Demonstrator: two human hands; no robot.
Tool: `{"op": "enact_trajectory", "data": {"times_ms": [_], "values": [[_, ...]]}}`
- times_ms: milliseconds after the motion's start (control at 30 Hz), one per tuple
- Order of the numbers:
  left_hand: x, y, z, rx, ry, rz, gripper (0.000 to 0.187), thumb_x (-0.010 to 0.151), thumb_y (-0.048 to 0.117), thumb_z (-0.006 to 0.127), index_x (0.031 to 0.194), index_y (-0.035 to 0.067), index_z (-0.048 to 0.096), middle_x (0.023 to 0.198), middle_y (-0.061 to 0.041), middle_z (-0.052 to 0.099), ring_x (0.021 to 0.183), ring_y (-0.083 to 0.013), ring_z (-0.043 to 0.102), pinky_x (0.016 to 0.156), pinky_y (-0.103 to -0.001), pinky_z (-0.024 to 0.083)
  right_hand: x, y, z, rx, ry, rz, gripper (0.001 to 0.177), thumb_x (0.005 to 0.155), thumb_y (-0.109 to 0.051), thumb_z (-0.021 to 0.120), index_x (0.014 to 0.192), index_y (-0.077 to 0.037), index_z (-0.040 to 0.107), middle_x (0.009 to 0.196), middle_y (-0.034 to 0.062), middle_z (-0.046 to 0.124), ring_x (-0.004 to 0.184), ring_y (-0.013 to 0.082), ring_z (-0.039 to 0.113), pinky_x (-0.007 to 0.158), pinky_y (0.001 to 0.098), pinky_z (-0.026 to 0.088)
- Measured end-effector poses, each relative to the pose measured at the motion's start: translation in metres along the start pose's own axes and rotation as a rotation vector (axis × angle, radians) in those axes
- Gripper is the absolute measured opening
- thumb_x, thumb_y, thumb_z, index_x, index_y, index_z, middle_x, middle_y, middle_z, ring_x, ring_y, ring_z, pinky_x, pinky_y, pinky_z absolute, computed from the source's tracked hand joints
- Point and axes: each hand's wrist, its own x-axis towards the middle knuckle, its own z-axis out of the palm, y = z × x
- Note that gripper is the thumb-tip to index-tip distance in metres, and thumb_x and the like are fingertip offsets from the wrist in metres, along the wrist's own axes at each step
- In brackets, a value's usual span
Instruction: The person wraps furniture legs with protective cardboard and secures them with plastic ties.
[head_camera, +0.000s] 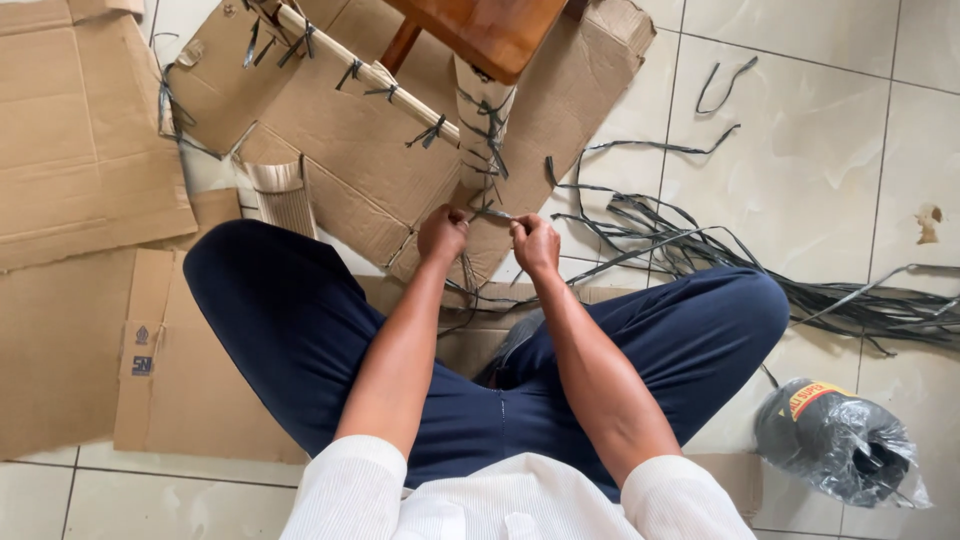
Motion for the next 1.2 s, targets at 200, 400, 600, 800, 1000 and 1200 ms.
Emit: {"op": "enact_trajectory", "data": {"times_ms": [200, 400, 600, 800, 1000, 1200], "values": [[-0.023, -0.009, -0.007, 0.219, -0.273, 0.056, 0.038, 0.089, 0.030, 0.072, 0.127, 0.024, 0.072, 0.130, -0.010, 0.072, 0.124, -0.0318, 0.066, 0.105, -0.043, 0.052, 0.005, 0.009, -0.017, 0.045, 0.080, 0.101, 0.023, 0.089, -0.026, 0.071, 0.101, -0.009, 0.080, 0.089, 0.0107, 0.078, 0.086, 0.0248, 0.076, 0.082, 0.0369, 0.057], [-0.078, 0.078, -0.061, 0.683, -0.672, -0.085, 0.081, 0.088, 0.045, 0.073, 0.158, 0.044, 0.033, 0.173, 0.002, 0.006, 0.157, -0.0406, 0.011, 0.124, -0.059, 0.023, 0.000, 0.001, -0.028, 0.067, 0.030, 0.268, 0.025, 0.088, -0.030, 0.069, 0.102, -0.011, 0.078, 0.089, 0.0116, 0.080, 0.088, 0.0255, 0.078, 0.084, 0.0376, 0.057], [-0.056, 0.030, -0.018, 0.683, -0.618, -0.048, 0.079, 0.093, 0.036, 0.069, 0.161, 0.024, 0.030, 0.171, 0.012, 0.016, 0.154, -0.0360, 0.020, 0.116, -0.060, 0.030, 0.005, 0.010, -0.022, 0.030, 0.080, 0.154, 0.024, 0.088, -0.029, 0.073, 0.100, -0.009, 0.080, 0.090, 0.0110, 0.078, 0.085, 0.0230, 0.074, 0.081, 0.0358, 0.055], [-0.025, 0.044, -0.028, -0.066, -0.249, -0.284, 0.029, 0.094, 0.032, 0.071, 0.119, 0.021, 0.080, 0.111, 0.002, 0.078, 0.097, -0.0167, 0.072, 0.088, -0.035, 0.055, 0.012, 0.019, -0.023, 0.224, 0.074, 0.221, 0.022, 0.091, -0.024, 0.070, 0.101, -0.005, 0.077, 0.084, 0.0058, 0.079, 0.074, 0.0126, 0.072, 0.072, 0.0301, 0.055], [0.000, 0.059, -0.040, -1.139, -0.156, -0.249, 0.022, 0.082, -0.001, 0.076, 0.103, 0.004, 0.079, 0.095, -0.006, 0.079, 0.075, -0.0113, 0.074, 0.068, -0.024, 0.059, 0.025, 0.033, -0.014, 0.707, -0.079, 0.253, 0.030, 0.098, -0.025, 0.071, 0.117, -0.002, 0.072, 0.096, 0.0049, 0.074, 0.078, 0.0098, 0.065, 0.067, 0.0282, 0.050], [0.001, 0.060, -0.033, -1.257, -0.158, -0.249, 0.023, 0.082, -0.004, 0.077, 0.104, 0.003, 0.072, 0.097, -0.008, 0.077, 0.082, -0.0158, 0.075, 0.074, -0.029, 0.063, -0.008, -0.043, -0.026, 0.693, -0.479, 0.080, 0.041, 0.101, -0.039, 0.059, 0.129, -0.010, 0.066, 0.115, 0.0030, 0.076, 0.103, 0.0047, 0.071, 0.082, 0.0216, 0.051]]}}
